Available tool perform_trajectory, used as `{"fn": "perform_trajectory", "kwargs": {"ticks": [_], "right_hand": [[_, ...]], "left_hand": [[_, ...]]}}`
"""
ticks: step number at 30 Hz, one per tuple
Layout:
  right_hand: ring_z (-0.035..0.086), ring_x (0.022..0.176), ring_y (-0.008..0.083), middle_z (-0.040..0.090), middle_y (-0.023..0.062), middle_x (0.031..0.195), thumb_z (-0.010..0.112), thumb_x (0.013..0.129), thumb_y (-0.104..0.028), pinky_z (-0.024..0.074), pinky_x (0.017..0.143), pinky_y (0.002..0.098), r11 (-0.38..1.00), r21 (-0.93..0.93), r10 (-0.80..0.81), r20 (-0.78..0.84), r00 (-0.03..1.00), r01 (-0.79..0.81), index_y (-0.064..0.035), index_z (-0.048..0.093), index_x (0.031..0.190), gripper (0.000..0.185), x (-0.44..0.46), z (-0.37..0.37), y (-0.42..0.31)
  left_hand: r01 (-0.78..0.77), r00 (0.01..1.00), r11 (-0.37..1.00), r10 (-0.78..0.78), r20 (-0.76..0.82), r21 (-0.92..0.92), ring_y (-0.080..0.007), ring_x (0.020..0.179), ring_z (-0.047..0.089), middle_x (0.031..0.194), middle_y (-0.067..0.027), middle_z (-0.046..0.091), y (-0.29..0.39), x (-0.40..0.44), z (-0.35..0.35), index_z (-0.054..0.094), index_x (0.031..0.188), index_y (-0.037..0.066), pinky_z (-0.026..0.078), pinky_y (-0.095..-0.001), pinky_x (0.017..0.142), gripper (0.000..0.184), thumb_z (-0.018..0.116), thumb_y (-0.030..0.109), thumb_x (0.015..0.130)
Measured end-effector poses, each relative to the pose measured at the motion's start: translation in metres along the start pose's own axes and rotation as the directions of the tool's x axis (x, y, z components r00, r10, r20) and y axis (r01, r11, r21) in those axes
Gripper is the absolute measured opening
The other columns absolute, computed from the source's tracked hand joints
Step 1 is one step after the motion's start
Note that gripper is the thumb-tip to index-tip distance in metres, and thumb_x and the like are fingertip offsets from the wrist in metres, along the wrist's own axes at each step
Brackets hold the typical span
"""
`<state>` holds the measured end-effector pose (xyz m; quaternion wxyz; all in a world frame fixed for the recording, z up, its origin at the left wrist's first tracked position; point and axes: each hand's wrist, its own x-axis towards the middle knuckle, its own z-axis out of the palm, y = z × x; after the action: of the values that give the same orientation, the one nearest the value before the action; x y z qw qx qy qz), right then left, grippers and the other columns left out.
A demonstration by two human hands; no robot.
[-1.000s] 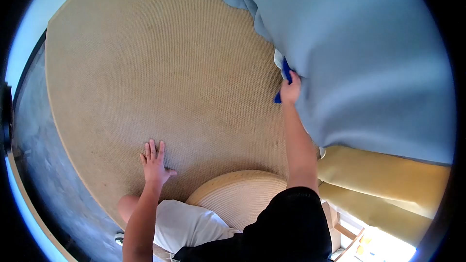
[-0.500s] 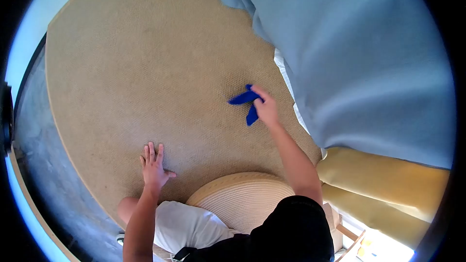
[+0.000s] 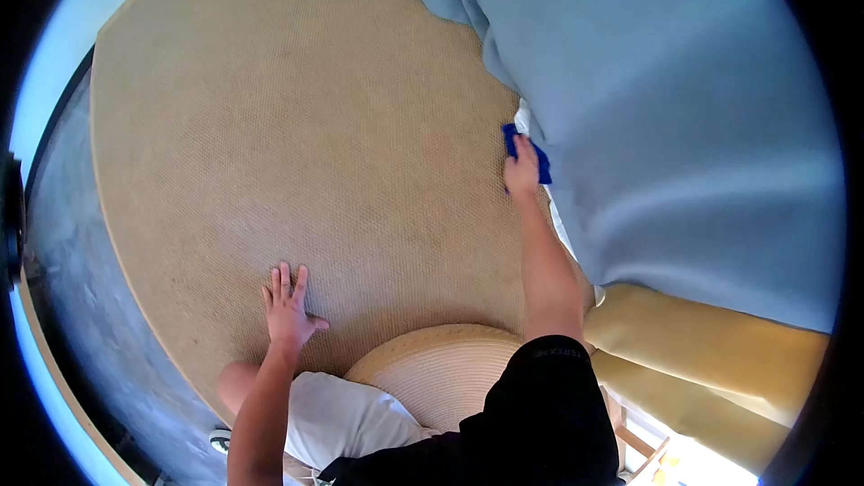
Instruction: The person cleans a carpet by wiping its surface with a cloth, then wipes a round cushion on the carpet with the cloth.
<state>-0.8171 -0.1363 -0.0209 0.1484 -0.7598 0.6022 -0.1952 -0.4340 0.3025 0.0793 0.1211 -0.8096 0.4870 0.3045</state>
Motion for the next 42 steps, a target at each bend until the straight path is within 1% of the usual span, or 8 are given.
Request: {"fn": "perform_trajectory", "kwargs": {"ticks": [6, 10, 18, 24, 28, 31, 33, 42], "right_hand": [[0.049, 0.142, 0.0313, 0.056, 0.0189, 0.149, 0.052, 0.088, 0.002, 0.0355, 0.120, 0.0372, 0.875, 0.484, -0.212, 0.406, 0.889, -0.013, -0.0027, 0.058, 0.141, 0.054, -0.102, -0.017, -0.131], [0.060, 0.128, 0.0275, 0.064, 0.0151, 0.140, 0.051, 0.090, 0.000, 0.0433, 0.111, 0.0354, 0.738, 0.587, 0.298, 0.159, 0.941, -0.333, -0.0033, 0.060, 0.140, 0.051, -0.059, -0.036, -0.120], [0.044, 0.145, 0.0346, 0.054, 0.0186, 0.149, 0.056, 0.088, -0.007, 0.0342, 0.121, 0.0424, 0.995, 0.091, -0.031, -0.068, 0.997, 0.037, -0.0040, 0.061, 0.136, 0.048, -0.038, 0.019, -0.058], [0.051, 0.140, 0.0335, 0.058, 0.0181, 0.146, 0.056, 0.086, 0.000, 0.0388, 0.119, 0.0416, 0.915, 0.361, -0.279, 0.248, 0.928, 0.178, -0.0056, 0.066, 0.129, 0.045, -0.165, 0.033, -0.187], [0.052, 0.140, 0.0318, 0.059, 0.0167, 0.144, 0.055, 0.087, 0.000, 0.0388, 0.118, 0.0398, 0.898, 0.414, -0.306, 0.343, 0.888, 0.150, -0.0065, 0.066, 0.130, 0.045, -0.195, 0.040, -0.215], [0.045, 0.145, 0.0348, 0.053, 0.0176, 0.151, 0.059, 0.090, -0.006, 0.0351, 0.121, 0.0436, 0.918, 0.394, -0.087, 0.095, 0.992, 0.043, -0.0065, 0.063, 0.134, 0.044, -0.181, 0.020, -0.175], [0.036, 0.148, 0.0411, 0.043, 0.0216, 0.158, 0.063, 0.094, -0.016, 0.0302, 0.123, 0.0494, 0.992, 0.039, -0.124, 0.012, 0.992, 0.123, -0.0052, 0.058, 0.139, 0.047, -0.177, 0.023, -0.149], [0.033, 0.148, 0.0449, 0.036, 0.0251, 0.159, 0.060, 0.098, -0.025, 0.0290, 0.122, 0.0533, 0.986, -0.136, -0.100, -0.038, 0.994, 0.093, -0.0030, 0.054, 0.141, 0.049, -0.177, 0.049, -0.144]], "left_hand": [[0.001, 1.000, 1.000, -0.001, 0.011, -0.007, -0.0315, 0.159, 0.013, 0.174, -0.0103, 0.010, 0.000, 0.003, -0.001, 0.016, 0.165, 0.031, 0.016, -0.0565, 0.127, 0.133, 0.093, 0.050, 0.059], [0.002, 1.000, 1.000, -0.002, 0.010, -0.017, -0.0314, 0.159, 0.013, 0.174, -0.0098, 0.011, 0.001, 0.001, -0.001, 0.016, 0.165, 0.031, 0.016, -0.0567, 0.127, 0.132, 0.093, 0.047, 0.060], [0.008, 1.000, 1.000, -0.008, 0.014, -0.022, -0.0306, 0.160, 0.012, 0.174, -0.0091, 0.010, 0.000, -0.002, -0.003, 0.016, 0.165, 0.032, 0.016, -0.0581, 0.126, 0.131, 0.093, 0.047, 0.060], [-0.004, 1.000, 0.999, 0.004, 0.001, -0.036, -0.0304, 0.160, 0.012, 0.174, -0.0078, 0.010, -0.001, -0.003, 0.000, 0.016, 0.165, 0.033, 0.016, -0.0587, 0.126, 0.132, 0.094, 0.048, 0.059], [-0.025, 0.999, 0.999, 0.024, -0.030, -0.046, -0.0307, 0.160, 0.013, 0.174, -0.0086, 0.010, -0.005, 0.001, 0.008, 0.017, 0.165, 0.032, 0.018, -0.0595, 0.125, 0.131, 0.094, 0.049, 0.060], [-0.027, 0.999, 0.999, 0.027, -0.018, -0.028, -0.0313, 0.159, 0.014, 0.174, -0.0093, 0.011, -0.005, 0.002, 0.008, 0.017, 0.165, 0.032, 0.018, -0.0601, 0.125, 0.131, 0.093, 0.049, 0.060], [-0.037, 0.999, 0.999, 0.036, -0.017, -0.034, -0.0316, 0.159, 0.014, 0.174, -0.0094, 0.012, -0.002, 0.002, 0.004, 0.017, 0.165, 0.031, 0.018, -0.0602, 0.125, 0.131, 0.093, 0.049, 0.060], [-0.079, 0.996, 0.993, 0.074, -0.058, -0.088, -0.0360, 0.159, 0.014, 0.173, -0.0140, 0.010, -0.008, 0.011, 0.017, 0.018, 0.165, 0.026, 0.017, -0.0619, 0.125, 0.129, 0.093, 0.047, 0.061]]}}
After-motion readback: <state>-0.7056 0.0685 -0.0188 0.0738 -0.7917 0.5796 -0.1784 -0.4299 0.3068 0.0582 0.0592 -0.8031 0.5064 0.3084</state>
